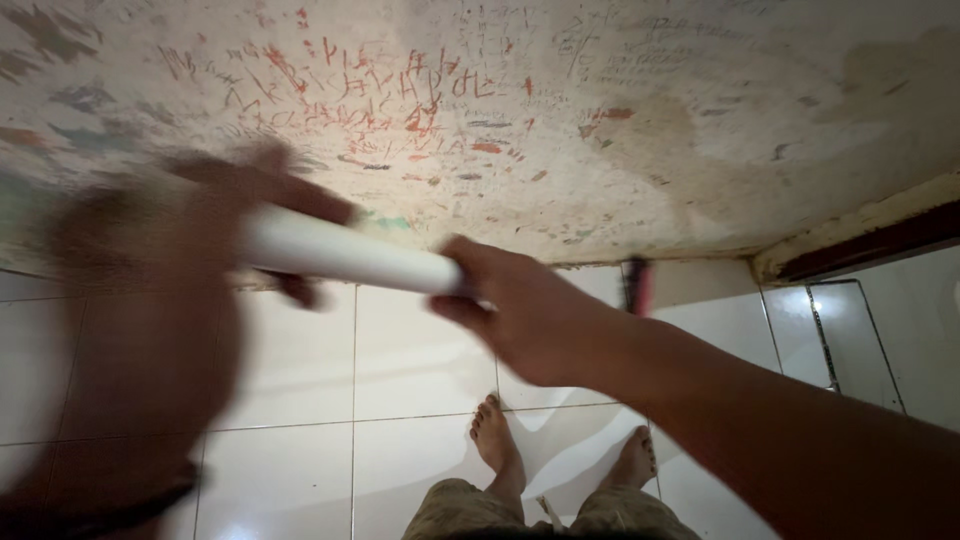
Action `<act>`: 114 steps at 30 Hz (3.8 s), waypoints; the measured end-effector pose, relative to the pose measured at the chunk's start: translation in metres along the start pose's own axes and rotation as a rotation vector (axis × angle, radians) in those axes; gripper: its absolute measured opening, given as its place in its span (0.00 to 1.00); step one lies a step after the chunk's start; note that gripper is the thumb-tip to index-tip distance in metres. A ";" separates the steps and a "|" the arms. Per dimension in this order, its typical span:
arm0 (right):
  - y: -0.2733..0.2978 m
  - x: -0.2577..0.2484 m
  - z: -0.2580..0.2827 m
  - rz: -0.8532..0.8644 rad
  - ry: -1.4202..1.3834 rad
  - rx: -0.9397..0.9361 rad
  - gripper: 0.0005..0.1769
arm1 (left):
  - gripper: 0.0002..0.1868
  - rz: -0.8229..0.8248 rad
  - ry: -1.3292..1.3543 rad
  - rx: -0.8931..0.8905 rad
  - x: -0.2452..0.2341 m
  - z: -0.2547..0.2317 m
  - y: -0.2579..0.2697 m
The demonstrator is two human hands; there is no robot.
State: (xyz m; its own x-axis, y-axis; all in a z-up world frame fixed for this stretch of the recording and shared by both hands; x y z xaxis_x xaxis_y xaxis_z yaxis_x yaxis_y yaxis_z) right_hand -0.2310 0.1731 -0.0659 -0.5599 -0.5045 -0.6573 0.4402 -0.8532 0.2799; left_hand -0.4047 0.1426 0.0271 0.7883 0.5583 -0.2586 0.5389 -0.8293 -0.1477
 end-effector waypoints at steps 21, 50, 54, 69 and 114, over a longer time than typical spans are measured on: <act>0.057 -0.004 -0.200 -0.304 0.180 0.424 0.19 | 0.18 0.491 0.069 -0.299 0.151 0.065 0.124; 0.162 0.013 -0.148 -0.636 -0.116 0.692 0.26 | 0.11 1.234 -0.190 -0.607 0.183 0.069 0.195; 0.172 0.044 -0.116 -0.512 -0.208 0.994 0.25 | 0.10 1.222 -0.170 -0.582 0.139 0.065 0.170; 0.086 0.080 0.028 -0.791 -0.013 0.263 0.17 | 0.19 1.147 -0.042 -0.550 -0.007 0.059 0.074; -0.105 0.346 0.306 -0.548 0.010 0.093 0.16 | 0.17 1.432 -0.474 0.169 -0.301 0.200 -0.133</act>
State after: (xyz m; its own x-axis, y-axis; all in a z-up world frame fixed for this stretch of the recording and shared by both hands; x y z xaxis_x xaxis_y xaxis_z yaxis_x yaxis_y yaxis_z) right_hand -0.6855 0.0480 -0.1088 -0.6824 0.0170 -0.7308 0.0228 -0.9987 -0.0446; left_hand -0.7732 0.0799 -0.0663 0.4192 -0.7271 -0.5437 -0.6401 -0.6614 0.3910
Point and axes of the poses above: each hand's wrist, its own y-axis away from the middle knuckle, its own x-axis out of the palm, z = x × y, the point moved 9 cm from there along -y, towards the middle knuckle, and after that the axes turned 15 degrees about -z, right-handed, at the moved point
